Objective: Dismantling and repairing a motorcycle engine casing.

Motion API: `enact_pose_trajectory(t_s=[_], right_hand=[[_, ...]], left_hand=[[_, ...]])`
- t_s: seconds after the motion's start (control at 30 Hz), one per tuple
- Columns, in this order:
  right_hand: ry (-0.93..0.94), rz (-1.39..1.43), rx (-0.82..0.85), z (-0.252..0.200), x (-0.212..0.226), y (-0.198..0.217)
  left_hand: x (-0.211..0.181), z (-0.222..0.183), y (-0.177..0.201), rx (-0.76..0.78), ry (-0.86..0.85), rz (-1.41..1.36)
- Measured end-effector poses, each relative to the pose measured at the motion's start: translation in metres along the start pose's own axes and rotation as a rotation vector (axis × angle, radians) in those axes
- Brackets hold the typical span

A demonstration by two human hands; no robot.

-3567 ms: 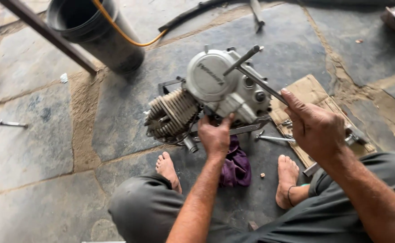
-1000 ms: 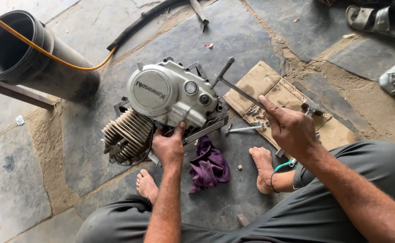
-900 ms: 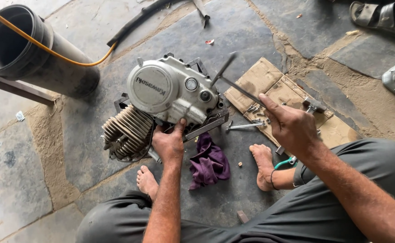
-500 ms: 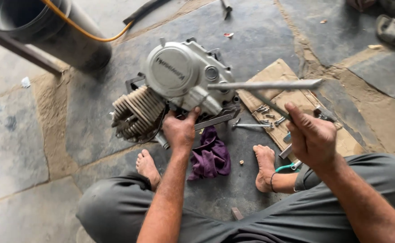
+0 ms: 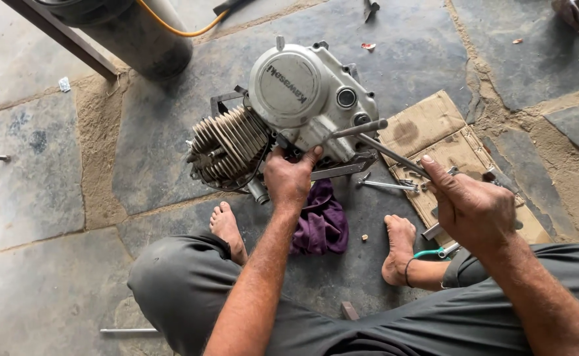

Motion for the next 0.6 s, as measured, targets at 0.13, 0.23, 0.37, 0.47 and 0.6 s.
enact_pose_trajectory(t_s=[0.13,0.23,0.37,0.47,0.6], right_hand=[[-0.014,0.027,-0.003,0.001,0.000,-0.001],[-0.026,0.007,-0.004,0.002,-0.002,-0.004],[-0.041,0.031,-0.008,0.006,-0.002,-0.006],[-0.111,0.182,-0.079,0.008,-0.012,-0.020],[-0.635,0.653,-0.018,0.002,-0.047,-0.055]], left_hand=[[-0.002,-0.001,0.000,-0.004,0.007,0.024],[0.012,0.001,-0.003,0.009,0.034,0.040],[0.008,0.001,-0.001,0.023,0.069,0.049],[0.012,0.004,0.000,0.010,0.010,0.007],[0.018,0.002,-0.001,-0.024,-0.074,0.147]])
Point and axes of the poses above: each hand's wrist, its own z-axis towards the middle knuckle, its own y-axis out of the back of the hand, x = y × z, the point moved 1 cm from there along z, towards the middle knuckle, and after that the axes turned 13 degrees about -z, right-handed, at the moved point
